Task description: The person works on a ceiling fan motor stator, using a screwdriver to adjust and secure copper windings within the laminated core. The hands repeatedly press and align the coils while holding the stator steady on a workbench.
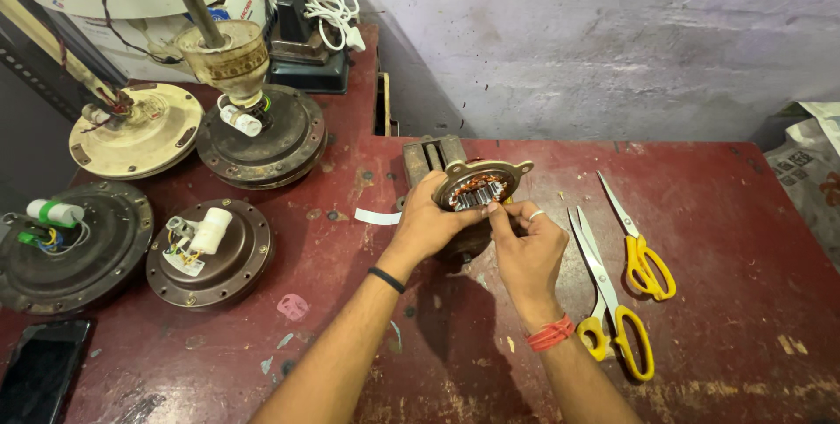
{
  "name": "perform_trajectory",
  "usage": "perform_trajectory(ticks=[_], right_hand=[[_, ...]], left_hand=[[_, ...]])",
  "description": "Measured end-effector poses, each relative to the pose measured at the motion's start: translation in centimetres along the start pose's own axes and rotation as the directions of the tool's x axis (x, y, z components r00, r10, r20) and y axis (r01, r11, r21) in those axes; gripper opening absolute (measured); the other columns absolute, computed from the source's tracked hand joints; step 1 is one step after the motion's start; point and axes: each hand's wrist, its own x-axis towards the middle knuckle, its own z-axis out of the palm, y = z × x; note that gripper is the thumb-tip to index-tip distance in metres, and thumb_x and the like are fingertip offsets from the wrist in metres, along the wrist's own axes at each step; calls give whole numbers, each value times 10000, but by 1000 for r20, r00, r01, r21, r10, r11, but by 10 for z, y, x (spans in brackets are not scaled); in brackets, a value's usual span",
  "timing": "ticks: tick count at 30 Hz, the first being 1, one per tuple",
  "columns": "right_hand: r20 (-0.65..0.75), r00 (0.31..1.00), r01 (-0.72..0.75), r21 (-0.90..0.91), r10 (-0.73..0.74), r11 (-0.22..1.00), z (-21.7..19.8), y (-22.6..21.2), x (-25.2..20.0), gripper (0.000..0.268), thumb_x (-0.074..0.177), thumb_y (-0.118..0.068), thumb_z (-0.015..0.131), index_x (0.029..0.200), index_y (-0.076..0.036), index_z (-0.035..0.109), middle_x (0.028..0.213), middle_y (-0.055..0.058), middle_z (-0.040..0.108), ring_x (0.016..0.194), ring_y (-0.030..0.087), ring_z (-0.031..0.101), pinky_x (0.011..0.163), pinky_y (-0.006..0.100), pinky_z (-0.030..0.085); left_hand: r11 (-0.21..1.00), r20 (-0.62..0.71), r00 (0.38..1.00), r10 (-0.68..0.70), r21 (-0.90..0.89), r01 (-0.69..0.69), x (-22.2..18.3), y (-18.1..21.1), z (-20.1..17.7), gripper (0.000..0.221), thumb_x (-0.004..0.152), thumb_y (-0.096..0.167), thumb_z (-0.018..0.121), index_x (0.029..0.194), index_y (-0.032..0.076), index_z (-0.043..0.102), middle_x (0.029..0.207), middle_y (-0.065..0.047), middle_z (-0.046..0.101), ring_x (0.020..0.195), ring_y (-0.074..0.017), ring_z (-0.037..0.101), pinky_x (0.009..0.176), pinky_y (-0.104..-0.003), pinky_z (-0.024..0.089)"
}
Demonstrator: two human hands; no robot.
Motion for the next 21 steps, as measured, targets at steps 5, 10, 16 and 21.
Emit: perform_trajectory(ticks=[5, 10, 16, 21], right_hand=[[-8, 1000, 1, 22, -1, 1000, -2, 5, -2, 198, 939, -120, 723, 812, 29, 690, 603, -2, 630, 539, 24, 483, 472, 238, 363], [5, 999, 36, 46, -36, 998, -4, 11, -8, 220, 946, -105, 707, 777, 27, 656, 569, -24, 573, 519, 15, 437, 455, 239, 317], [24, 999, 41, 51, -42, 998, -4, 14, -10, 232, 956, -98, 700, 769, 27, 642, 573, -24, 552, 533, 16, 420, 457, 242, 309], [35, 999, -29, 10, 29, 1000, -7, 10, -6, 126, 912, -110, 730, 859, 3, 714, 650, -13, 679, 562, 21, 541, 491, 208, 412]], left_hand=[[998, -16, 999, -29, -55, 28, -1, -2, 2, 438, 664, 230, 888, 1038, 69, 727, 979, -55, 694, 936, -209, 702, 824, -355, 545], [998, -29, 999, -22, -60, 20, -1, -5, 3, 439, 649, 213, 903, 1023, 65, 727, 972, -44, 691, 928, -197, 702, 824, -345, 546], [994, -32, 999, -29, -108, 26, -2, -7, 4, 435, 647, 203, 901, 1025, 66, 736, 966, -37, 686, 918, -180, 703, 815, -330, 550], [992, -76, 994, -79, -108, 71, -3, -5, 7, 454, 627, 205, 911, 1021, 64, 734, 977, -33, 697, 916, -169, 705, 815, -322, 552]])
